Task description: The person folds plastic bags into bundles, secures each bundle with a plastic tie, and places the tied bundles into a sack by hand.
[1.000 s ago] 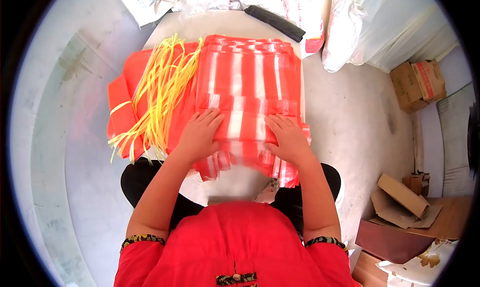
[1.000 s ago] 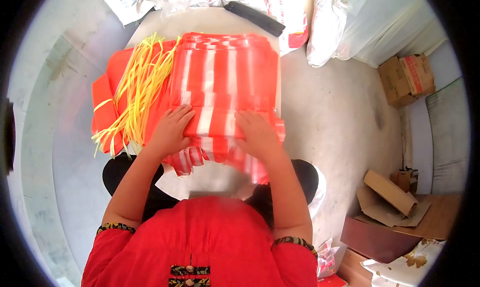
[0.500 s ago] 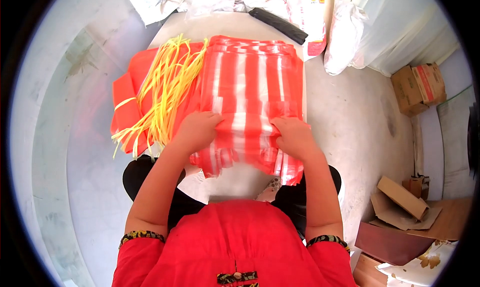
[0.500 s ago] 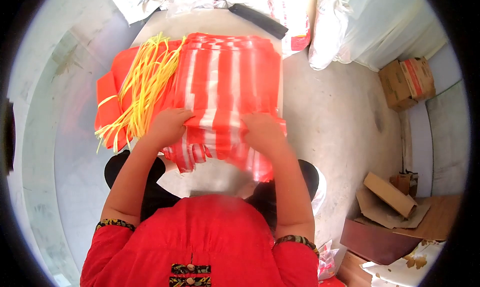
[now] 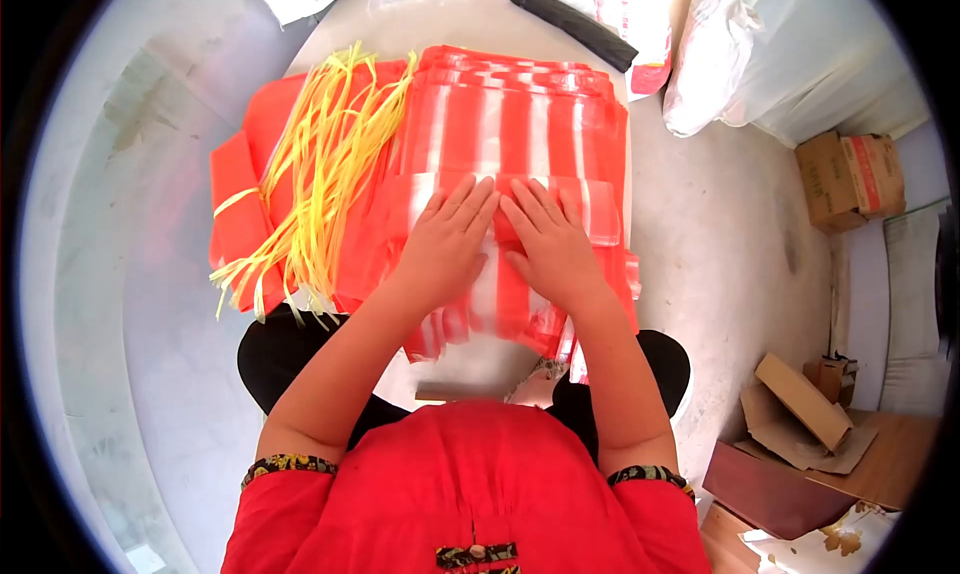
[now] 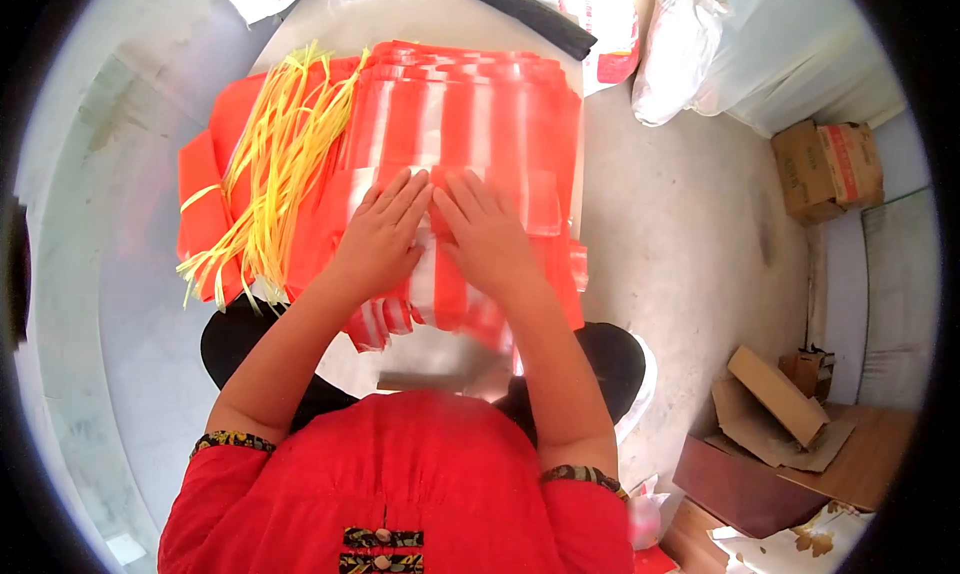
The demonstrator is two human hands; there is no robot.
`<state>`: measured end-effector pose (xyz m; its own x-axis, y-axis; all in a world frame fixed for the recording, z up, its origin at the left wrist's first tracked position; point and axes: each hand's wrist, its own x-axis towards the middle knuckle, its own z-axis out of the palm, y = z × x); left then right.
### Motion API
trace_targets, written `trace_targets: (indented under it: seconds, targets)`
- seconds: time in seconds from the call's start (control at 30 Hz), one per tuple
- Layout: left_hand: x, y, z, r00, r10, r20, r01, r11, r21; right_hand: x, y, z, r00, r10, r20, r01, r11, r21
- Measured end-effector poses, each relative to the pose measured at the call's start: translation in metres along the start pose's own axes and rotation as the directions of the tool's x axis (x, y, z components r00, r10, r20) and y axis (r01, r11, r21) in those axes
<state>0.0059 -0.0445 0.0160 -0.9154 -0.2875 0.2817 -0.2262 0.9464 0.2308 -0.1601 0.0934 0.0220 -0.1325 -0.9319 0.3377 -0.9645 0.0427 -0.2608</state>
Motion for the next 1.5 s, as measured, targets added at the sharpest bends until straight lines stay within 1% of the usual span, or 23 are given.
trace_targets:
  seconds: [0.1, 0.2, 0.3, 0.4, 0.5, 0.53, 0.6, 0.63, 0.67, 0.7, 0.77, 0.8, 0.87, 0.9, 0.93, 0.97, 1.0, 1.2, 1.23, 1.3, 1.4, 1.43, 1.5]
  targets:
    - [0.007, -0.009, 0.008, 0.998, -0.053, -0.017, 0.054, 0.998, 0.017, 0.005, 0.017, 0.009, 0.998, 0.058, 0.028, -0.058, 0.998, -0.002]
    - [0.007, -0.025, 0.006, 0.996, -0.081, 0.033, 0.08, 0.997, 0.016, 0.002, 0.039, 0.002, 0.992, 0.086, 0.098, -0.078, 0.994, -0.078]
    - [0.0, -0.046, 0.01, 0.997, -0.075, -0.005, 0.075, 0.992, 0.105, -0.01, 0.06, -0.001, 0.991, 0.124, 0.054, -0.119, 0.989, -0.087]
    - [-0.008, -0.058, 0.003, 0.993, -0.048, -0.105, 0.065, 0.984, 0.164, -0.014, 0.067, -0.009, 0.994, 0.107, -0.016, -0.108, 0.98, -0.169]
    - [-0.013, -0.053, -0.014, 0.993, -0.076, -0.092, 0.085, 0.991, 0.105, -0.012, 0.059, -0.036, 0.974, 0.224, 0.029, -0.214, 0.958, -0.191]
    - [-0.012, -0.043, -0.03, 0.986, -0.166, -0.009, 0.166, 0.985, 0.046, -0.008, 0.052, -0.049, 0.974, 0.207, -0.092, -0.223, 0.948, -0.229]
    - [-0.013, -0.018, -0.059, 0.93, -0.324, 0.173, 0.337, 0.94, -0.051, -0.003, 0.034, -0.076, 0.934, 0.154, -0.323, -0.255, 0.92, -0.297]
    - [-0.019, -0.014, -0.059, 0.896, -0.365, 0.254, 0.43, 0.856, -0.288, -0.001, 0.024, -0.089, 0.897, 0.117, -0.426, -0.255, 0.924, -0.284]
    - [-0.026, -0.012, -0.057, 0.859, -0.38, 0.342, 0.509, 0.705, -0.494, 0.0, 0.013, -0.101, 0.848, 0.079, -0.524, -0.254, 0.928, -0.272]
    - [-0.034, -0.009, -0.054, 0.824, -0.369, 0.43, 0.566, 0.499, -0.656, -0.003, 0.005, -0.108, 0.788, 0.039, -0.615, -0.249, 0.933, -0.26]
    - [-0.049, 0.004, -0.042, 0.726, -0.331, 0.603, 0.666, 0.116, -0.737, -0.026, 0.001, -0.094, 0.908, 0.104, -0.405, -0.138, 0.989, -0.057]
    - [-0.057, 0.01, -0.035, 0.677, -0.281, 0.68, 0.687, -0.09, -0.721, -0.04, 0.0, -0.082, 0.953, 0.111, -0.282, -0.099, 0.994, 0.055]
    - [-0.07, 0.018, -0.026, 0.562, -0.218, 0.798, 0.78, -0.183, -0.599, -0.062, -0.003, -0.049, 0.997, 0.069, -0.035, -0.062, 0.982, 0.176]
    - [-0.078, 0.022, -0.019, 0.498, -0.184, 0.847, 0.817, -0.229, -0.53, -0.07, -0.008, -0.038, 0.999, 0.033, -0.031, -0.028, 0.986, 0.165]
    - [-0.089, 0.03, -0.004, 0.636, -0.157, 0.756, 0.653, -0.413, -0.635, -0.077, -0.014, -0.029, 1.0, -0.003, -0.027, 0.007, 0.988, 0.155]
    - [-0.097, 0.03, 0.003, 0.639, -0.146, 0.755, 0.649, -0.425, -0.631, -0.084, -0.021, -0.021, 0.999, -0.038, -0.024, 0.041, 0.989, 0.145]
    - [-0.1, 0.032, 0.003, 0.643, -0.134, 0.754, 0.645, -0.435, -0.628, -0.088, -0.029, -0.018, 1.0, -0.002, -0.009, 0.003, 0.986, 0.166]
    - [-0.108, 0.034, 0.005, 0.681, -0.127, 0.721, 0.626, -0.41, -0.663, -0.078, -0.039, -0.012, 0.971, -0.2, 0.133, 0.185, 0.976, 0.118]
    - [-0.108, 0.034, 0.003, 0.688, -0.121, 0.715, 0.623, -0.406, -0.669, -0.073, -0.036, -0.009, 0.966, -0.203, 0.161, 0.192, 0.978, 0.079]
    - [-0.107, 0.032, 0.003, 0.699, -0.115, 0.705, 0.633, -0.36, -0.686, -0.062, -0.029, -0.004, 0.953, -0.207, 0.22, 0.211, 0.977, 0.006]
    - [-0.109, 0.034, 0.003, 0.699, -0.14, 0.701, 0.649, -0.288, -0.704, -0.046, -0.018, 0.002, 0.918, -0.246, 0.311, 0.267, 0.963, -0.026]
    - [-0.108, 0.034, 0.003, 0.697, -0.152, 0.701, 0.656, -0.261, -0.708, -0.042, -0.018, 0.004, 0.924, -0.204, 0.325, 0.224, 0.974, -0.024]
    - [-0.109, 0.037, 0.008, 0.715, -0.185, 0.674, 0.626, -0.26, -0.735, -0.034, -0.019, 0.004, 0.929, -0.114, 0.352, 0.133, 0.991, -0.028]
